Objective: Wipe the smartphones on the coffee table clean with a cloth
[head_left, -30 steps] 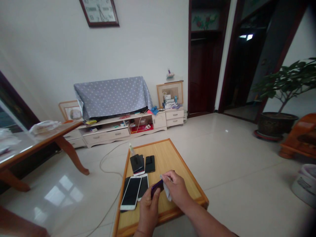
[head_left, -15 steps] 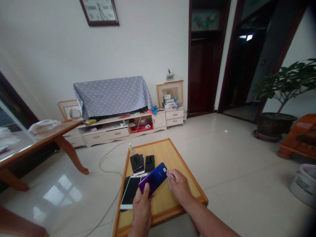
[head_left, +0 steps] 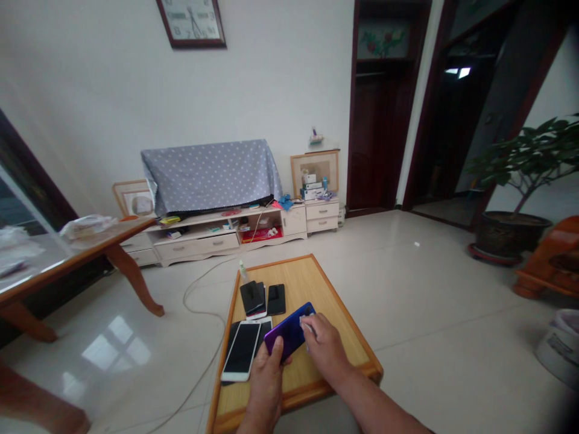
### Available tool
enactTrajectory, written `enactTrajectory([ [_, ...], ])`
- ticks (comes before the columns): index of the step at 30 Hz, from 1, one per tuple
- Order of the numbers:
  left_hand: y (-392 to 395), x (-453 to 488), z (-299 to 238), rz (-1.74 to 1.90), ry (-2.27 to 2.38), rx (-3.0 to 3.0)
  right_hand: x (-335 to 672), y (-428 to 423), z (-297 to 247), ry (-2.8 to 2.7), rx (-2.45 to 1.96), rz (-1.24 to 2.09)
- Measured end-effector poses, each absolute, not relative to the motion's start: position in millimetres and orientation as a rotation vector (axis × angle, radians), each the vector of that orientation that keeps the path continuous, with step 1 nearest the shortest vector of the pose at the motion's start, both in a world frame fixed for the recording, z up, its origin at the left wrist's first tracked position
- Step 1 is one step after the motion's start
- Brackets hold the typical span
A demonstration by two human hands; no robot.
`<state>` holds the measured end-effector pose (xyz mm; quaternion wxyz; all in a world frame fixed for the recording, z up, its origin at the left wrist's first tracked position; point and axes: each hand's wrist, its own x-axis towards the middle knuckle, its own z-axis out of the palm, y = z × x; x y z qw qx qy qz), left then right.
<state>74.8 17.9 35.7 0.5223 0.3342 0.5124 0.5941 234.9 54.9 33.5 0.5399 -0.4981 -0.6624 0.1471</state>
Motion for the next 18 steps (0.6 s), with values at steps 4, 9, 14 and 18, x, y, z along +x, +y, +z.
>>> enactTrajectory([
  [4, 18, 74, 33, 1.380, 1.164, 0.844, 240, 58, 36, -1.482, -1.247, 0.303],
  [9, 19, 74, 29, 1.362, 1.182, 0.861, 243, 59, 37, -1.521, -1.224, 0.316],
  [14, 16, 77, 34, 1.350, 1.198, 0.905, 244, 59, 41, -1.430, -1.265, 0.314],
  [18, 15, 75, 33, 1.332, 1.201, 0.927, 245, 59, 44, -1.487, -1.246, 0.329],
])
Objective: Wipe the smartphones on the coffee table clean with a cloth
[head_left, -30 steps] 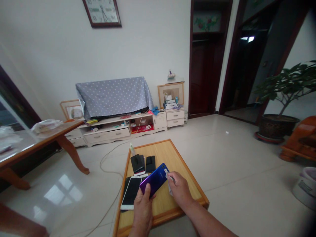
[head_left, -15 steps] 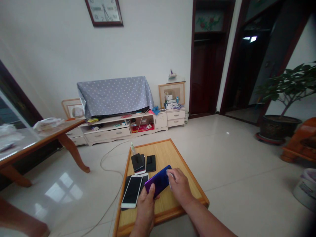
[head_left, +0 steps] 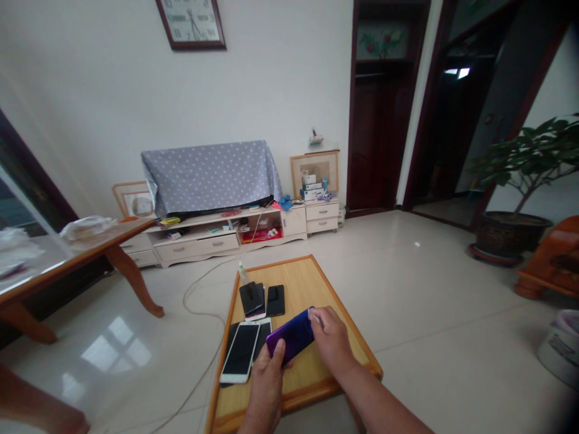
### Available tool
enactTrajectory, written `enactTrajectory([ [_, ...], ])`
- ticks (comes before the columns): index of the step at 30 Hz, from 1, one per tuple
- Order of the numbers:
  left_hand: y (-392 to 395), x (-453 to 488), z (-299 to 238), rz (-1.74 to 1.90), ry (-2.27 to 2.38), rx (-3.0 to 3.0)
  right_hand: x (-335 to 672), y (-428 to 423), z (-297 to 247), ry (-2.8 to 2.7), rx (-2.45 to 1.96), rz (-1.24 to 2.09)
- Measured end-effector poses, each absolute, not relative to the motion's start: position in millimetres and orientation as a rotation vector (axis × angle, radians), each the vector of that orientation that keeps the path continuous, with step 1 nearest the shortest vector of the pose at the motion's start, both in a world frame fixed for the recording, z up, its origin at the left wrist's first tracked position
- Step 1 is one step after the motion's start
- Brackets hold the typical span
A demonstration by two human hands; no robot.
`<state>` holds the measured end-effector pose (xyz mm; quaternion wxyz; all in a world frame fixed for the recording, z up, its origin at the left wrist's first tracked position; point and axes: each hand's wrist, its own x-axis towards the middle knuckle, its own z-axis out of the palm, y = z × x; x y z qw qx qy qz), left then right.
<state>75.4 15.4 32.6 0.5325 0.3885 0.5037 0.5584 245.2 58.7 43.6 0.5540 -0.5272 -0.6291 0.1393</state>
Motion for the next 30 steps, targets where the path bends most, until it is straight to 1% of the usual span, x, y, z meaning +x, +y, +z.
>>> enactTrajectory([
  [2, 17, 74, 30, 1.329, 1.205, 0.929, 245, 59, 43, -1.532, -1.224, 0.344],
  [7, 19, 71, 26, 1.324, 1.185, 0.944, 247, 61, 42, -1.428, -1.280, 0.302],
  [12, 19, 73, 29, 1.322, 1.199, 0.930, 231, 52, 41, -1.564, -1.168, 0.399],
  [15, 19, 73, 31, 1.338, 1.202, 0.892, 231, 54, 42, -1.400, -1.193, 0.546],
  [17, 20, 71, 31, 1.344, 1.200, 0.864, 239, 60, 45, -1.184, -1.180, 0.771],
  [19, 21, 69, 31, 1.355, 1.189, 0.836, 248, 64, 48, -1.018, -1.070, 1.017],
  [21, 22, 68, 30, 1.376, 1.183, 0.808, 255, 65, 51, -0.960, -0.949, 1.154],
  [27, 25, 71, 27, 1.396, 1.188, 0.760, 258, 62, 53, -0.966, -0.900, 1.204],
  [30, 24, 74, 27, 1.385, 1.179, 0.761, 257, 65, 51, -0.934, -0.957, 1.181],
])
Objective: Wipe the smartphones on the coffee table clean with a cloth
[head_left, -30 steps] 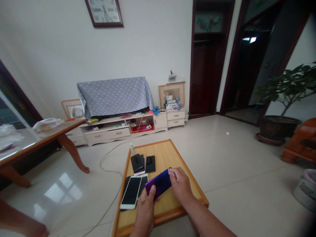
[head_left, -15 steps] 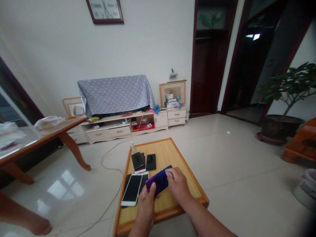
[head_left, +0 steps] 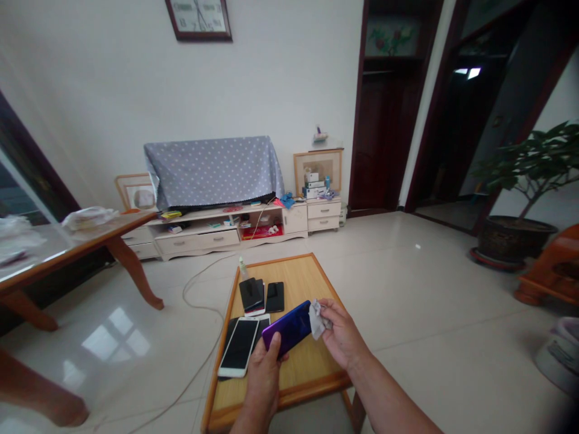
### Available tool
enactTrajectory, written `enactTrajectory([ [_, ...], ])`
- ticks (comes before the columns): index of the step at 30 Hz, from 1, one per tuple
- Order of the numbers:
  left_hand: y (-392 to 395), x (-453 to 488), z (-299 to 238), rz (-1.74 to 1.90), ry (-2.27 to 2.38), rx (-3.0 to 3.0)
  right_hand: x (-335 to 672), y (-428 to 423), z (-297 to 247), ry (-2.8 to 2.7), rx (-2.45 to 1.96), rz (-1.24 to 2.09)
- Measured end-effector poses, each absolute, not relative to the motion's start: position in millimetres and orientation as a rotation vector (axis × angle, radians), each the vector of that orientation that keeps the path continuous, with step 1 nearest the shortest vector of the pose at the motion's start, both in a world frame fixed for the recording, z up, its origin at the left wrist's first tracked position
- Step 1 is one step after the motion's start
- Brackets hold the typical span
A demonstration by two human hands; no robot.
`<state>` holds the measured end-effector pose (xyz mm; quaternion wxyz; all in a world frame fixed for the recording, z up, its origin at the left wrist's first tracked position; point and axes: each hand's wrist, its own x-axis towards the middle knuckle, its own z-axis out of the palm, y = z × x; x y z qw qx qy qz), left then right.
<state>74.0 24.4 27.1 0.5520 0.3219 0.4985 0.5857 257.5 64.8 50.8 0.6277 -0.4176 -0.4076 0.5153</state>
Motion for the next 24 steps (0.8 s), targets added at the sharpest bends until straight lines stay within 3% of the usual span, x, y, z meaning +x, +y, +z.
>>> enactTrajectory([
  [7, 24, 80, 25, 1.363, 1.153, 0.775, 236, 56, 43, -1.316, -1.280, 0.421],
  [12, 25, 80, 23, 1.372, 1.038, 0.758, 208, 38, 38, -1.679, -1.126, 0.415],
  [18, 24, 72, 25, 1.386, 1.156, 0.713, 231, 57, 35, -1.470, -1.338, 0.378],
  [24, 23, 75, 24, 1.398, 1.052, 0.692, 211, 41, 31, -1.705, -1.243, 0.445],
])
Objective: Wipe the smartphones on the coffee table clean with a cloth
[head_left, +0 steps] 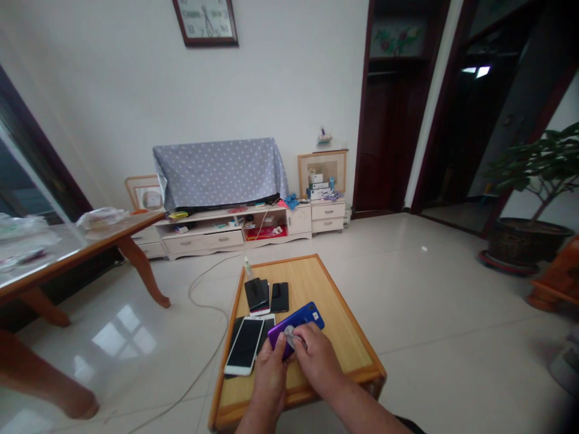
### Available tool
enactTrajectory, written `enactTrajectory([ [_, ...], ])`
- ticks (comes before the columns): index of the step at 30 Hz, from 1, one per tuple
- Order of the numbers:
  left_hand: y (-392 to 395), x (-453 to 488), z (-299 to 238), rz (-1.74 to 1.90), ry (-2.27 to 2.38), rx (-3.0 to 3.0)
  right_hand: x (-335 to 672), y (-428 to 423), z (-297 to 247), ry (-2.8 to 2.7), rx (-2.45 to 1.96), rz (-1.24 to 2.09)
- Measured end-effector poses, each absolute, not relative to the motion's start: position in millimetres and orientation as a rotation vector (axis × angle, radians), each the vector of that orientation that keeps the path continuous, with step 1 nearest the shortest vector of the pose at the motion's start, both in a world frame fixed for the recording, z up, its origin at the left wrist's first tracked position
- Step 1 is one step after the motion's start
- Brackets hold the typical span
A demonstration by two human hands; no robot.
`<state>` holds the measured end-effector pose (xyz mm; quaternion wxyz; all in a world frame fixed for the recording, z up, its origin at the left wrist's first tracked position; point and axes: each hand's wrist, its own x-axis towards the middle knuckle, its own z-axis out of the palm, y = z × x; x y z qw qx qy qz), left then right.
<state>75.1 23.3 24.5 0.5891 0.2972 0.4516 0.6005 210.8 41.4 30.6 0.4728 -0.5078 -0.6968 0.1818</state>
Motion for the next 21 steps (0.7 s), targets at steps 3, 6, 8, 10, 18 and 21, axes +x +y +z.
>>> enactTrajectory([
  [3, 22, 75, 24, 1.384, 1.074, 0.700, 218, 45, 35, -1.626, -1.339, 0.392],
  [6, 22, 74, 22, 1.351, 1.121, 0.742, 230, 53, 39, -1.494, -1.466, 0.330],
  [8, 22, 74, 19, 1.330, 1.125, 0.781, 229, 52, 39, -1.523, -1.471, 0.332],
  [10, 23, 75, 16, 1.316, 1.112, 0.823, 222, 47, 39, -1.625, -1.413, 0.362],
  [18, 20, 78, 20, 1.242, 1.179, 0.962, 229, 53, 43, -1.481, -1.472, 0.413],
  [21, 19, 81, 26, 1.226, 1.167, 1.013, 222, 49, 42, -1.558, -1.351, 0.512],
])
